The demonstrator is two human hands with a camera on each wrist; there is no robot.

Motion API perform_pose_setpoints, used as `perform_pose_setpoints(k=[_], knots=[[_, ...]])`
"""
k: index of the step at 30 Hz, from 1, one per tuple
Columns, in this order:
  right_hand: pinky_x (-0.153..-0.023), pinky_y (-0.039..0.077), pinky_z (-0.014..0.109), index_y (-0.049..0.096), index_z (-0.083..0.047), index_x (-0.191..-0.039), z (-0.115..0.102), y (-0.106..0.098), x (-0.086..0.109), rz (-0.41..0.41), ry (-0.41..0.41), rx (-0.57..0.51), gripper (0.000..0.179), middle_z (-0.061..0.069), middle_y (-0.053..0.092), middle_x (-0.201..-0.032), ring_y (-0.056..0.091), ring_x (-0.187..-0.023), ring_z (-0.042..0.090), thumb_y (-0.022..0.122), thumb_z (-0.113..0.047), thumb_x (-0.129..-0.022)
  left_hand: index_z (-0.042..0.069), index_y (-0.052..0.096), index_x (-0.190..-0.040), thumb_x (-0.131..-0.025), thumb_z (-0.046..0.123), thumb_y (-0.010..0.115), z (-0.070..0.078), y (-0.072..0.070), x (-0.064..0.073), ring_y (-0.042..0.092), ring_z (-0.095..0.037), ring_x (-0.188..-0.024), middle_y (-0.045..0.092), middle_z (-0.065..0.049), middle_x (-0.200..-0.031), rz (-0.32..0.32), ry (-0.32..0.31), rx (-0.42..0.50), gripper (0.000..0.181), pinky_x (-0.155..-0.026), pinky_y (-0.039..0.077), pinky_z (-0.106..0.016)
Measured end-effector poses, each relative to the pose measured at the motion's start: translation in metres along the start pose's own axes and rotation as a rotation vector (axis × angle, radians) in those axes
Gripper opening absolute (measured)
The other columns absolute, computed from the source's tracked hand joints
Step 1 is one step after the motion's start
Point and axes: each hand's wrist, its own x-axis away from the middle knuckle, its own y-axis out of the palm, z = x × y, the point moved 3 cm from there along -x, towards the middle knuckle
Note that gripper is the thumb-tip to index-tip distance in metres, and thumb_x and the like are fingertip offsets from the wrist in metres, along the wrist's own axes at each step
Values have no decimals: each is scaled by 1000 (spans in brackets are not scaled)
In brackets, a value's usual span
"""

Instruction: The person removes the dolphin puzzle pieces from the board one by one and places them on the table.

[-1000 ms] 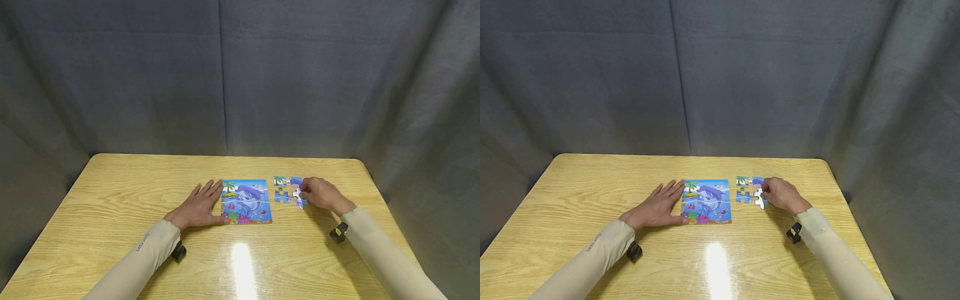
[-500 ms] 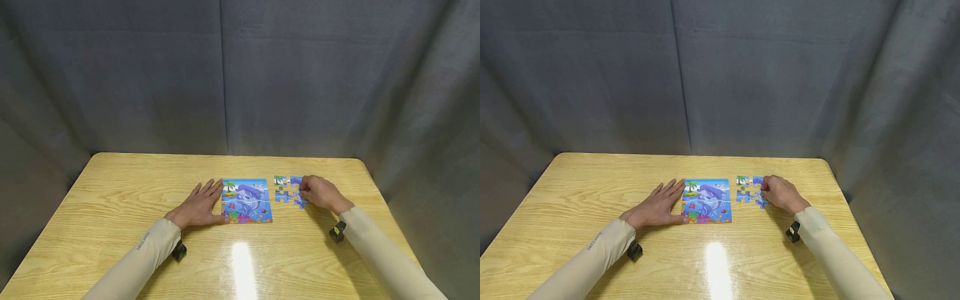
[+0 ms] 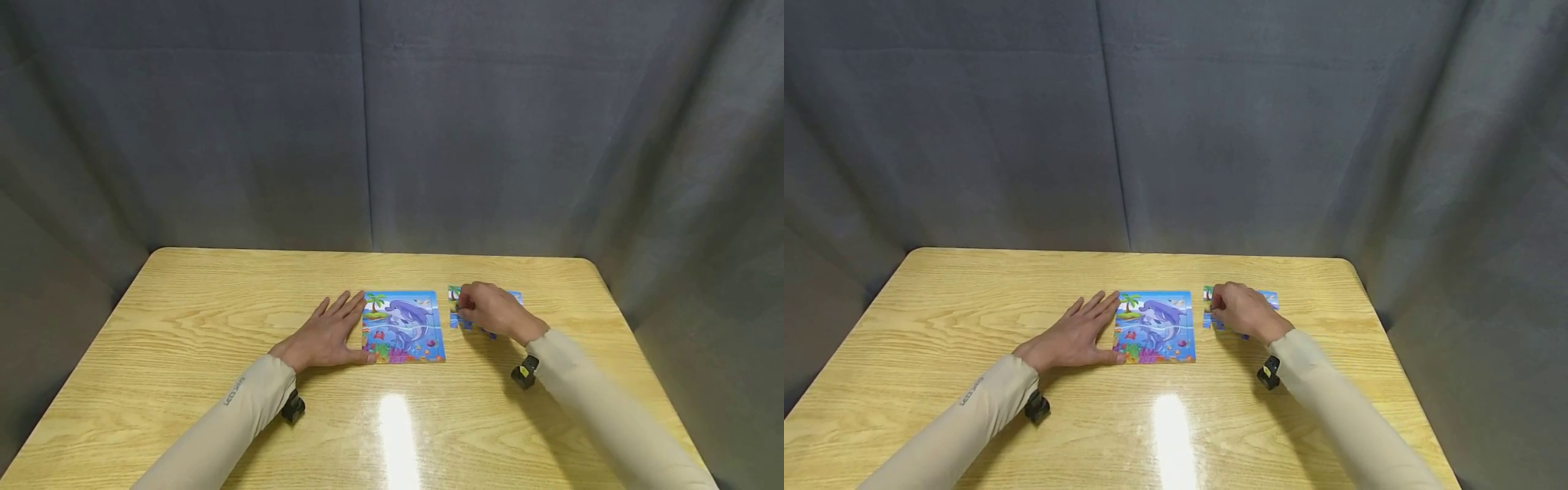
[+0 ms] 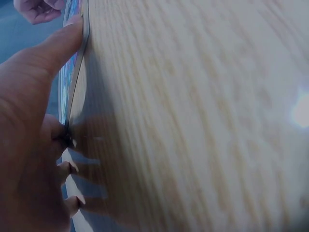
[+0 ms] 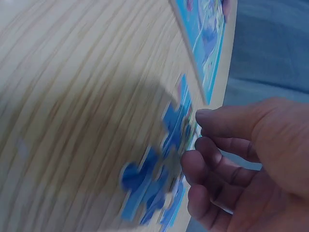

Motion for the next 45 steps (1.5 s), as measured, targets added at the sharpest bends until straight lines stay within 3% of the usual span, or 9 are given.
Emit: perform_pose_setpoints(k=[10,17,22,33,45], knots=[[-72,49,31,73,-10,-105,-24,11,-10,-43,-67,-13,6,3,71,-96,57,-79,14,73,-13,-100,7,14,-172,-95,72,64,-2,2,-1,4,-36,-170,7,-8,-182,-7,-2,-2,112,-136,4,-65],[-77,49,32,70,-5,-123,-39,19,-16,-145,-86,-55,28,2,68,-96,55,-82,14,77,-18,-99,8,14,-172,-94,72,65,0,1,0,4,-35,-170,7,-8,-183,-8,-6,1,113,-136,5,-64],[-81,48,34,64,-7,-128,-40,22,-19,-211,-33,-88,37,3,66,-97,54,-83,16,80,-20,-97,8,14,-172,-95,72,65,1,0,0,4,-35,-170,7,-7,-183,-8,-1,-1,113,-136,5,-65],[-80,45,34,60,-8,-122,-42,21,-31,-290,26,-121,40,6,61,-102,53,-88,20,85,-20,-93,8,14,-172,-95,72,65,1,-1,0,5,-36,-170,7,-8,-183,-7,-7,-8,113,-136,6,-64],[-77,44,33,57,-9,-119,-42,23,-29,-261,39,-136,40,6,59,-97,52,-85,19,85,-19,-93,6,16,-172,-95,72,65,1,-1,1,6,-37,-170,9,-9,-182,-2,0,4,112,-136,5,-65]])
